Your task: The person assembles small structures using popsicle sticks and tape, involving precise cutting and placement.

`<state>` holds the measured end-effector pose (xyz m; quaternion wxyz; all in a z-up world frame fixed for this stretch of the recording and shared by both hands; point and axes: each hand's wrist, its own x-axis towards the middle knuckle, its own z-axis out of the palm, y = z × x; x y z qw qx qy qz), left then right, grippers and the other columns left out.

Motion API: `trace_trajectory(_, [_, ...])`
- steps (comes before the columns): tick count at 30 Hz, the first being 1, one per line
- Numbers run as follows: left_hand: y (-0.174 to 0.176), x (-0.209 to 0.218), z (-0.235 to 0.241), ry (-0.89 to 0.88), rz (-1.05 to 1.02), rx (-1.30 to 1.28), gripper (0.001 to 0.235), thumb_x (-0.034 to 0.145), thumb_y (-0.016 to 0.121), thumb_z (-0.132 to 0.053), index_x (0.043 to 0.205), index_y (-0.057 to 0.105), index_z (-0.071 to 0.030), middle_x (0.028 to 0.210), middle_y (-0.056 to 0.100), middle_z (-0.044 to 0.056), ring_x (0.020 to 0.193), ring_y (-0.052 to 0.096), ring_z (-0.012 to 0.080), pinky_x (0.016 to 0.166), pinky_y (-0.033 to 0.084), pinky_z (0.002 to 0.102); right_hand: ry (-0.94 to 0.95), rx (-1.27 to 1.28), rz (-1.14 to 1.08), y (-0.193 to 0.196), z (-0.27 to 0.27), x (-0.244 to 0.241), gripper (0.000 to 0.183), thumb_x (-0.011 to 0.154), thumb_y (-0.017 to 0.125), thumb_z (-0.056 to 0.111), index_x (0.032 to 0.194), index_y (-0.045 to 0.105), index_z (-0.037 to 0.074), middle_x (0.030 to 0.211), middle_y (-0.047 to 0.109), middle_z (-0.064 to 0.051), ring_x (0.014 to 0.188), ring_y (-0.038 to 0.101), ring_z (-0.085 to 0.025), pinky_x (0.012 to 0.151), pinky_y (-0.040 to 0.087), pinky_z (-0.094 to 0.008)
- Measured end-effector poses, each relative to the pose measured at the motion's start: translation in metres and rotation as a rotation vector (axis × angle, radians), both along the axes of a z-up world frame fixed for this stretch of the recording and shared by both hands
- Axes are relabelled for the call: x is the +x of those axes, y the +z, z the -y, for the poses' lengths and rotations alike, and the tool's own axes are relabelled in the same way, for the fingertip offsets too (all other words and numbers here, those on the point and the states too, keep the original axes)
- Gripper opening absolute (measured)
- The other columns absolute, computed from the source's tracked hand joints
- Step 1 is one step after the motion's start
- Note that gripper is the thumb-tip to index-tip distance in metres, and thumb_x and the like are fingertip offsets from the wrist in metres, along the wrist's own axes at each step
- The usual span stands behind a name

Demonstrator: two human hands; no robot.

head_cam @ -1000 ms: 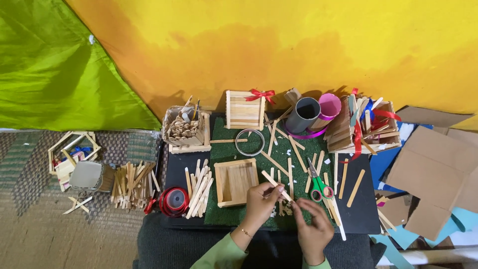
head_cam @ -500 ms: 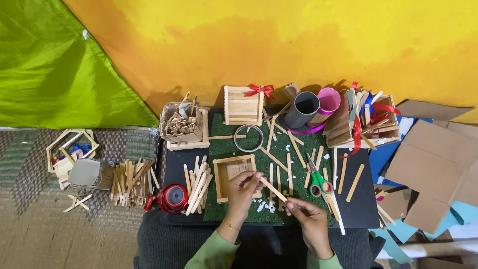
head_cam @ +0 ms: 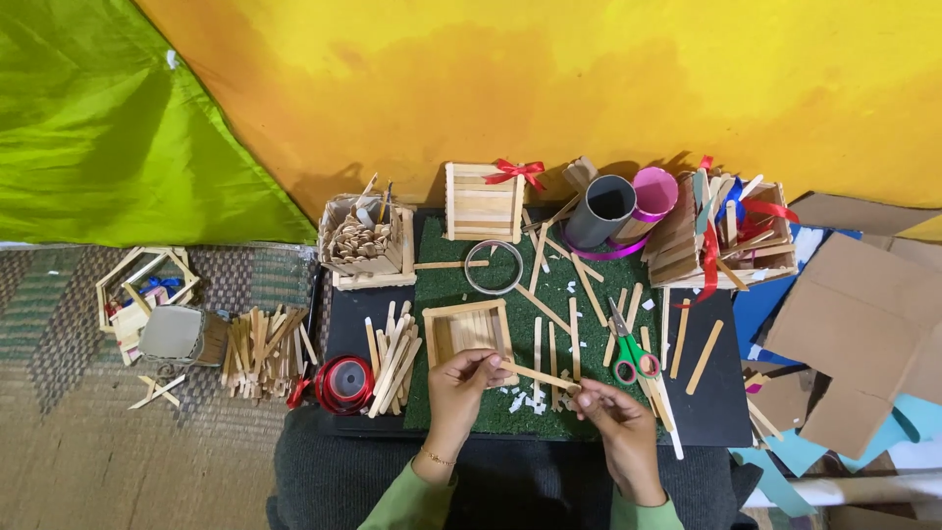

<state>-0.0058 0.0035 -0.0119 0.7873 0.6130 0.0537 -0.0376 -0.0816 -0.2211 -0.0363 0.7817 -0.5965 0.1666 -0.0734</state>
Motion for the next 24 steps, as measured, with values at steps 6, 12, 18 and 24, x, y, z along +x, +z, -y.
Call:
trace_trajectory(6, [0.002,-0.008,-0.006,-0.074,-0.076,-0.066,0.028,0.095,0.064,-0.010,0.111,0.073,0.011,0.090,0.080,0.023,0.081,0.083,0.0288,0.072,0.068,0.027,-0.007,-0.009,-0.020,-0.001,-0.003,0.000,0.017,0.090,0.068,-0.003,0.104,0.077,-0.008,0.084,0.078,-0.022,0.071,0.068,-0.024,0.068,0.058,-0.033])
trace_trajectory(12, [0.015,-0.015,-0.015,-0.124,-0.116,-0.040,0.029,0.097,0.060,-0.009,0.114,0.073,0.010,0.096,0.080,0.022,0.087,0.082,0.0287,0.080,0.069,0.031,-0.015,0.203,-0.084,-0.004,-0.001,-0.003,0.023,0.096,0.059,-0.004,0.110,0.072,-0.016,0.091,0.074,-0.028,0.081,0.067,-0.031,0.075,0.056,-0.040])
trace_trajectory(18, [-0.009,-0.028,-0.025,-0.181,-0.004,0.233,0.022,0.089,0.072,-0.004,0.109,0.078,-0.001,0.091,0.084,0.013,0.085,0.084,0.0174,0.075,0.068,0.020,-0.050,-0.067,-0.207,0.011,-0.007,-0.003,0.019,0.092,0.068,-0.003,0.105,0.077,-0.013,0.087,0.078,-0.023,0.074,0.067,-0.026,0.067,0.054,-0.034])
trace_trajectory(24, [-0.004,-0.062,-0.007,-0.031,0.187,0.703,0.017,0.082,0.073,-0.001,0.098,0.080,-0.004,0.083,0.073,0.002,0.056,0.062,0.0114,0.053,0.053,0.024,0.022,-0.812,-0.280,0.008,-0.007,-0.009,0.014,0.083,0.079,0.011,0.094,0.084,0.005,0.075,0.076,-0.006,0.050,0.048,-0.011,0.048,0.037,-0.023])
